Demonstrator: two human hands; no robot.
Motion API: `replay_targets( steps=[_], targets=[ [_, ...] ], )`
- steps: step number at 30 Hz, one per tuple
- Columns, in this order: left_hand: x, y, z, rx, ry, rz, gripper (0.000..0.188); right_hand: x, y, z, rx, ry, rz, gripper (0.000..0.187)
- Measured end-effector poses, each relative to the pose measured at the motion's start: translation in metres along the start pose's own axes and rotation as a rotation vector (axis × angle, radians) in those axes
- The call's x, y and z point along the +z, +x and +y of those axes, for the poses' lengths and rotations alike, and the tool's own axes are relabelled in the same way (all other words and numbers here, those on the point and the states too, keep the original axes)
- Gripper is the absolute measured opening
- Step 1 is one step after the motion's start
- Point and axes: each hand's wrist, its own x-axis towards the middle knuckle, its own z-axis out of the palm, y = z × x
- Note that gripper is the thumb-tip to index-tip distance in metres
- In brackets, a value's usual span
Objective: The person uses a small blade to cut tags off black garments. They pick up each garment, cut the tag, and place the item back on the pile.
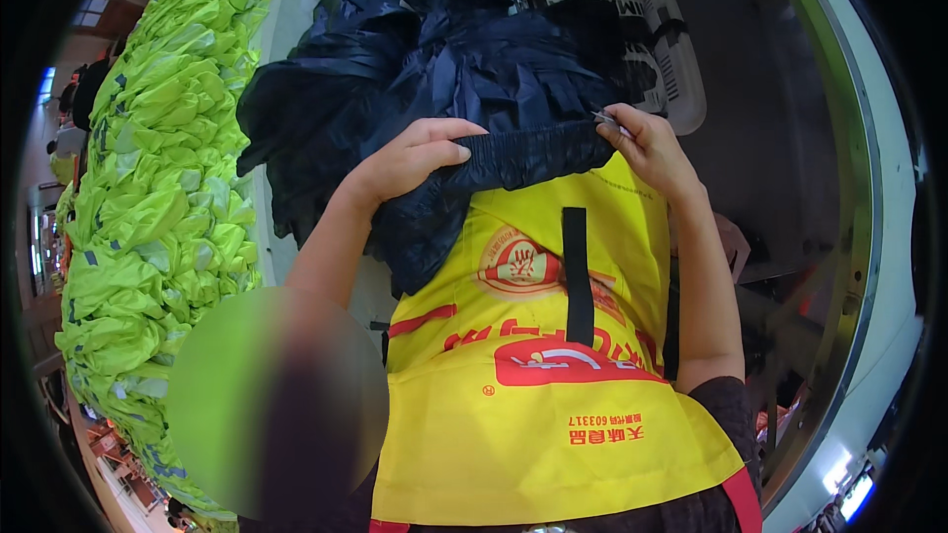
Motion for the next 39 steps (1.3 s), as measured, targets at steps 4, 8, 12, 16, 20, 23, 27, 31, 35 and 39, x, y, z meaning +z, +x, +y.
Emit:
replay_targets(
  steps=[4, 8, 12, 16, 20, 23, 27, 31, 35, 39],
  targets=[
    [-0.007, 0.009, -0.008, -0.099, -0.177, -0.011, 0.027, 0.007, 0.009, -0.005, -0.053, 0.020, 0.032, 0.014],
    [-0.008, 0.013, -0.007, -0.143, -0.293, -0.009, 0.026, 0.008, 0.011, -0.020, -0.106, -0.082, 0.192, 0.016],
    [-0.005, 0.017, -0.003, -0.162, -0.292, 0.003, 0.026, 0.008, 0.020, -0.050, -0.225, 0.041, 0.221, 0.028],
    [-0.006, 0.022, 0.005, -0.123, -0.153, 0.019, 0.023, 0.026, 0.033, -0.054, -0.215, 0.010, 0.073, 0.022],
    [-0.017, 0.032, 0.038, 0.011, 0.075, 0.022, 0.023, 0.021, 0.056, -0.052, -0.198, 0.078, 0.236, 0.019],
    [-0.028, 0.039, 0.090, 0.122, 0.423, 0.030, 0.026, 0.001, 0.076, -0.057, -0.180, 0.319, 0.508, 0.014],
    [-0.051, 0.048, 0.129, 0.246, 0.636, 0.127, 0.028, -0.047, 0.073, -0.056, 0.016, 0.269, 0.505, 0.037],
    [-0.058, 0.054, 0.134, 0.251, 0.604, 0.146, 0.033, -0.024, 0.065, -0.040, 0.108, 0.359, 0.295, 0.047],
    [-0.027, 0.027, 0.126, 0.286, 0.715, 0.029, 0.036, -0.019, 0.044, -0.049, 0.140, 0.252, 0.308, 0.035],
    [0.034, -0.033, 0.071, 0.528, 1.106, -0.076, 0.033, -0.033, -0.019, -0.046, -0.040, 0.040, 0.060, 0.034]
  ],
)
